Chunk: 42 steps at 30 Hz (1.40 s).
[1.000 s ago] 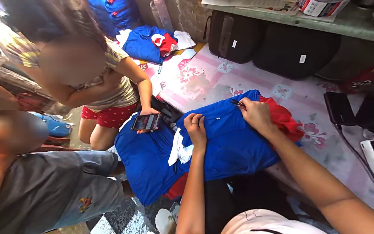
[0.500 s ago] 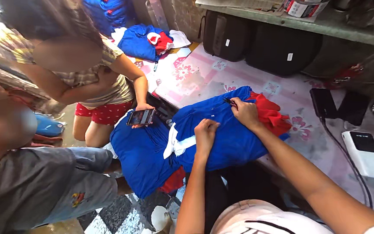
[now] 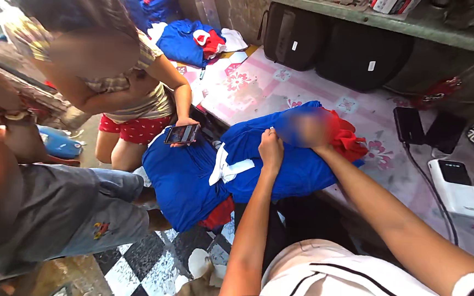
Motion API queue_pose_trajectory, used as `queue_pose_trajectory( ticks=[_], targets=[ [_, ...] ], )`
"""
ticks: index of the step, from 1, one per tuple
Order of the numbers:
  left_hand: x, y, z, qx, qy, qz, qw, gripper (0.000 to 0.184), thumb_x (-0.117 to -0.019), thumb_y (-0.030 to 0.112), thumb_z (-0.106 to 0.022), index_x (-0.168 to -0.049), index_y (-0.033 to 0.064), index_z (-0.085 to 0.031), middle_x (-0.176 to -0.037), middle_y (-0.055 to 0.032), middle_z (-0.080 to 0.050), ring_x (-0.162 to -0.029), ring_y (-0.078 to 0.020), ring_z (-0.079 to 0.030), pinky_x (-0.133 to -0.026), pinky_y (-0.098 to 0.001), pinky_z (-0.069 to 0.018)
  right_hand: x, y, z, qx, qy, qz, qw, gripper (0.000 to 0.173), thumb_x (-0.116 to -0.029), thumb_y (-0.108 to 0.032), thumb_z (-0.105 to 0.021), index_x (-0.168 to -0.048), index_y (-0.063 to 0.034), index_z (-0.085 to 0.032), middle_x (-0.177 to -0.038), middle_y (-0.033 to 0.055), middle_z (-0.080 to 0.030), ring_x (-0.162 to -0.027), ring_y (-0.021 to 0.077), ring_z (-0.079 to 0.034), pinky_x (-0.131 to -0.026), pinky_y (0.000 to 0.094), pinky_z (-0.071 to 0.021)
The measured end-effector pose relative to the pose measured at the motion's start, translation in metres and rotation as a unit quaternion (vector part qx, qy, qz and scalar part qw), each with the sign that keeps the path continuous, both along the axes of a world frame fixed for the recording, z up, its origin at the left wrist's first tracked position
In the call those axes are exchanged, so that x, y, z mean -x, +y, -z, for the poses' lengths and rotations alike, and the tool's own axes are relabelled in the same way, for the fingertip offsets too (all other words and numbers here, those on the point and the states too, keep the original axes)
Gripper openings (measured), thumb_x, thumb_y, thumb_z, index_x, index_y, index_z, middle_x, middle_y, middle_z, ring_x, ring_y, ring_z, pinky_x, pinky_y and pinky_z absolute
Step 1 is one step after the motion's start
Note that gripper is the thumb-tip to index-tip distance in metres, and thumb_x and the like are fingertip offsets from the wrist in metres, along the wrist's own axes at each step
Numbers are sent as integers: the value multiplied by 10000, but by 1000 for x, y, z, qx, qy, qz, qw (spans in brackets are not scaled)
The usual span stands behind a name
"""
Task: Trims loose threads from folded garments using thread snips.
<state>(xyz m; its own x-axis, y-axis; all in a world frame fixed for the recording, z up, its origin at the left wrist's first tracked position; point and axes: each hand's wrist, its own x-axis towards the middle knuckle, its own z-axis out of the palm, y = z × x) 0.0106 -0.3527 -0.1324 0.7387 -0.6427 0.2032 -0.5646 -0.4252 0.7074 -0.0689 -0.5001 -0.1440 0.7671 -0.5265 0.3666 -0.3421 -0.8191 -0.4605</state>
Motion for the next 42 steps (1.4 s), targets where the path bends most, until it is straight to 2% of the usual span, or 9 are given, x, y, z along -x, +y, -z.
queue_pose_trajectory(
  ticks=[5,8,11,17,22,28,31,35,42],
  targets=[
    [4,66,-30,-173,161,112,965,344,-1034,300,-594,-974,-11,-729,-897,-135,-722,-865,-266,-696,-871,-510,-546,-10,-6,5,4,-2,20,1000,309,-1047,-282,-561,-1200,-55,-704,-869,206,-734,-773,431,-713,-661,627,-507],
    [19,90,-33,-267,191,2,944,494,-1082,418,-471,-1109,-17,-704,-1077,-198,-710,-1055,-341,-678,-944,-571,-497,-18,-4,5,4,21,38,999,337,-1058,-301,-531,-1202,-48,-701,-874,215,-735,-796,446,-715,-687,632,-504],
    [28,76,-5,-196,130,-45,971,447,-1011,357,-635,-1237,-26,-676,-1225,-224,-670,-1195,-372,-629,-1017,-553,-486,-20,-4,3,3,27,43,999,348,-1065,-308,-515,-1220,-51,-690,-911,216,-739,-827,452,-716,-708,640,-501],
    [46,103,-14,-192,194,149,950,322,-1038,254,-584,-1044,-40,-714,-918,-167,-723,-877,-295,-706,-880,-518,-554,30,7,-10,-29,-115,30,992,302,-1057,-218,-551,-1183,10,-703,-963,200,-745,-815,346,-723,-736,541,-550],
    [35,112,20,-52,-42,-31,997,335,-955,269,-713,-1149,-5,-729,-1142,-224,-686,-1082,-408,-653,-876,-573,-536,86,78,-32,-182,3,-8,983,268,-1077,-194,-530,-1172,14,-669,-951,190,-698,-800,312,-681,-734,522,-563],
    [62,107,37,44,-33,115,992,316,-864,300,-810,-980,12,-752,-1048,-159,-708,-1034,-320,-669,-906,-477,-560,117,115,-13,-140,83,35,986,254,-1053,-198,-538,-1072,0,-696,-841,179,-699,-752,353,-692,-671,563,-534],
    [95,107,64,64,-94,158,981,105,-918,91,-686,-882,16,-751,-969,-153,-731,-941,-316,-704,-844,-455,-572,128,118,-10,-138,160,65,975,451,-1043,-398,-553,-977,31,-678,-758,193,-664,-722,382,-672,-651,567,-499],
    [116,118,81,146,-173,183,957,136,-921,12,-638,-848,24,-752,-837,-122,-715,-824,-265,-686,-795,-363,-557,135,126,-14,-107,262,81,956,709,-959,-632,-573,-928,70,-669,-737,231,-662,-743,437,-683,-674,591,-498],
    [117,121,64,184,-184,158,953,111,-948,47,-651,-948,27,-761,-955,-147,-747,-940,-274,-713,-907,-372,-561,131,138,-12,-121,230,84,962,372,-978,-290,-591,-850,51,-661,-702,206,-649,-712,400,-681,-642,555,-498]
  ],
)
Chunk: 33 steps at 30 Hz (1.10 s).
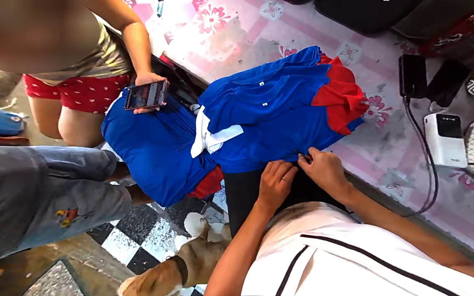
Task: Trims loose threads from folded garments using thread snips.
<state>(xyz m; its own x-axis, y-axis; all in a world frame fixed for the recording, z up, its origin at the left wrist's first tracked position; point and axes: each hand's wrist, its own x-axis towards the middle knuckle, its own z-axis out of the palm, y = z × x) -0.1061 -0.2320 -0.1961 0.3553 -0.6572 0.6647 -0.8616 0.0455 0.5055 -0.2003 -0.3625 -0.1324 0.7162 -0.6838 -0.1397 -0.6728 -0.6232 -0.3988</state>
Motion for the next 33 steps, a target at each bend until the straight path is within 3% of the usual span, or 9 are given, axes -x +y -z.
queue_pose_trajectory(
  ticks=[2,4,8,11,16,20,25,29,33],
  targets=[
    [-6,-6,6,-45,45,-48,997,143,-936,111,-703,-1022,19,-773,-1007,-165,-728,-958,-288,-706,-889,-372,-578,2,-8,2,-108,-46,33,993,315,-976,-237,-612,-823,36,-654,-679,132,-598,-651,263,-602,-626,453,-476],
    [-12,-10,17,-40,86,-57,994,125,-931,95,-709,-981,6,-782,-936,-161,-716,-878,-263,-697,-826,-332,-584,3,-16,3,-291,-102,105,946,210,-985,-168,-636,-833,-26,-609,-633,-25,-505,-539,50,-474,-537,236,-414],
    [-10,-2,21,-15,151,-51,987,91,-922,50,-703,-914,0,-779,-902,-141,-713,-882,-200,-690,-842,-259,-569,15,-30,3,-663,-207,221,685,199,-1032,-60,-525,-853,-146,-519,-541,-101,-409,-420,-17,-347,-413,136,-318],
    [-6,3,6,-16,216,-51,975,86,-910,22,-694,-928,-42,-748,-976,-176,-710,-916,-185,-697,-842,-235,-573,21,-32,11,-741,-221,215,597,240,-1046,-71,-482,-829,-161,-530,-538,-107,-403,-418,-30,-354,-411,121,-326],
    [5,-14,-12,-12,252,-40,967,245,-885,131,-782,-1003,-81,-745,-1070,-231,-692,-915,-198,-704,-815,-248,-592,16,-25,9,-741,-235,193,599,264,-1045,-71,-468,-809,-161,-543,-538,-111,-406,-424,-32,-361,-425,119,-338],
    [8,-25,-7,16,280,-23,960,104,-872,-6,-737,-944,-77,-762,-1023,-205,-732,-980,-209,-718,-894,-255,-579,15,-23,8,-725,-246,190,614,249,-1037,-58,-484,-813,-151,-542,-538,-105,-403,-420,-27,-351,-417,122,-325],
    [4,-11,-11,10,481,22,877,66,-895,-1,-724,-905,-52,-764,-1051,-137,-741,-931,-95,-715,-810,-217,-599,17,-24,10,-666,-218,149,698,188,-1025,-86,-535,-849,-150,-532,-550,-111,-416,-438,-19,-356,-434,142,-321],
    [6,-8,-10,-8,506,8,862,73,-909,4,-689,-901,-60,-722,-1059,-128,-703,-914,-71,-684,-802,-200,-582,16,-24,11,-617,-204,131,749,160,-1026,-102,-560,-873,-136,-527,-568,-107,-436,-442,-19,-365,-438,142,-328],
    [11,-4,-14,-12,497,5,868,75,-911,6,-663,-911,-56,-704,-984,-93,-679,-855,-47,-657,-763,-182,-570,25,-31,-6,-632,-143,104,755,455,-1129,-401,-229,-993,-157,-587,-597,-123,-420,-451,-16,-350,-434,146,-324]
  ],
)
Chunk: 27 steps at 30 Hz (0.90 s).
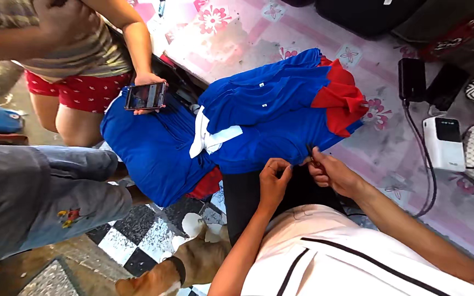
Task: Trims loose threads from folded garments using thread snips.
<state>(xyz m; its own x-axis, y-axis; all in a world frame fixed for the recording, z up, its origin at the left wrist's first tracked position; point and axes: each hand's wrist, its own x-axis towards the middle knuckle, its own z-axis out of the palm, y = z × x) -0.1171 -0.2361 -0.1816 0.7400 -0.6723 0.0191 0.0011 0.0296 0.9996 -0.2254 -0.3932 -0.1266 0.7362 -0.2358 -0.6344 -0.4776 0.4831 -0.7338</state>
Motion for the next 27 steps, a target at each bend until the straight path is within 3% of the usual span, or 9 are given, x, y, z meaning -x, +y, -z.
queue_pose_trajectory(
  ticks=[2,5,10,24,26,27],
  targets=[
    [2,5,-1,-16,-35,5,999,93,-915,36,-667,-914,-42,-718,-917,-72,-680,-784,-28,-633,-708,-164,-544,7,-5,-13,-30,14,-25,999,549,-1124,-418,-136,-1024,-143,-600,-588,-115,-413,-438,-6,-354,-417,149,-327],
    [8,10,-2,-15,-57,16,998,97,-915,38,-659,-908,-42,-714,-873,-62,-653,-734,-17,-595,-659,-145,-513,11,-5,-24,-47,53,-63,995,488,-1130,-399,-200,-940,-152,-575,-552,-113,-368,-400,-15,-302,-385,138,-282],
    [11,13,-4,-6,-54,28,998,90,-904,34,-670,-894,-45,-710,-859,-65,-661,-757,-22,-613,-678,-147,-523,2,3,-17,-88,70,-110,988,454,-1129,-405,-247,-879,-168,-542,-531,-117,-337,-394,-24,-275,-386,135,-256],
    [17,26,0,-40,-56,65,995,102,-912,46,-666,-899,-42,-717,-867,-80,-676,-800,-41,-627,-730,-158,-521,-10,6,-4,4,68,-70,995,382,-1133,-326,-331,-859,-153,-533,-557,-113,-358,-414,-21,-279,-404,138,-243],
    [17,31,-2,-84,-91,104,987,113,-916,49,-656,-898,-40,-722,-874,-104,-685,-819,-96,-648,-760,-201,-540,-9,6,-2,4,66,-71,995,381,-1133,-319,-329,-856,-151,-529,-554,-113,-354,-413,-21,-278,-404,136,-243],
    [15,34,-8,-137,-126,147,971,133,-924,59,-651,-915,-45,-734,-903,-143,-702,-864,-178,-677,-810,-281,-560,-8,5,-3,1,66,-77,995,387,-1134,-325,-320,-861,-149,-530,-552,-113,-352,-411,-20,-278,-404,137,-243]
  ],
)
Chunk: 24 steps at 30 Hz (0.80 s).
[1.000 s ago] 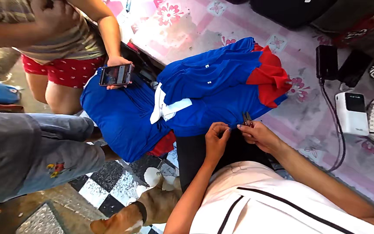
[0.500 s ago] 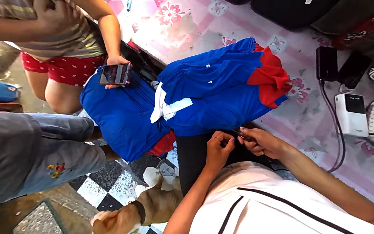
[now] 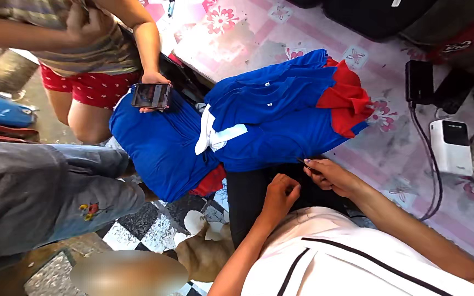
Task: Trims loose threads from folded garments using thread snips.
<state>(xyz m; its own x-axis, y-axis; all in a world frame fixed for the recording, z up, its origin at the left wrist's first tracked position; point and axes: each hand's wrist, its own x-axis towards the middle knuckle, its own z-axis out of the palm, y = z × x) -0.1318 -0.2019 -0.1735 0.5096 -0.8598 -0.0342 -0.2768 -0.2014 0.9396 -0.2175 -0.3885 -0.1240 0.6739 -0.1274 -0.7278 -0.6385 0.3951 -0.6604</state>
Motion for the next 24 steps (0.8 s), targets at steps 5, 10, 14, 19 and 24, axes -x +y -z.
queue_pose_trajectory(
  ticks=[5,10,14,19,24],
  targets=[
    [-11,-12,-27,-71,-261,-68,960,327,-893,306,-761,-952,-14,-729,-980,-204,-693,-961,-387,-683,-806,-509,-568,5,-2,-20,28,-48,-1,998,467,-1133,-384,-226,-954,-141,-582,-550,-119,-369,-417,-17,-298,-410,142,-266],
    [-30,-41,9,-31,-349,-119,929,104,-910,63,-689,-904,-20,-752,-898,-175,-708,-871,-335,-712,-746,-419,-600,-10,6,-22,15,-87,11,996,428,-1135,-315,-226,-1054,-117,-597,-616,-106,-413,-472,9,-369,-471,165,-357],
    [-32,-27,7,-5,-235,-119,965,116,-921,37,-673,-914,-22,-772,-868,-159,-733,-851,-295,-728,-799,-401,-599,-12,5,1,-9,-69,58,996,430,-1141,-339,-239,-1063,-109,-593,-593,-102,-403,-439,5,-355,-435,155,-349],
    [-29,-11,-2,46,-37,-142,988,106,-918,56,-694,-931,-26,-759,-864,-105,-744,-749,-71,-695,-726,-203,-575,-3,1,2,-71,-54,42,995,455,-1138,-363,-238,-1004,-122,-601,-542,-125,-352,-402,-22,-306,-402,137,-303],
    [-22,-9,-11,42,92,-156,983,91,-919,63,-712,-931,-23,-739,-824,-42,-733,-697,-15,-673,-678,-182,-576,-2,2,2,-136,-46,-18,989,461,-1132,-373,-233,-966,-137,-593,-541,-126,-339,-395,-35,-278,-391,124,-265]
  ],
)
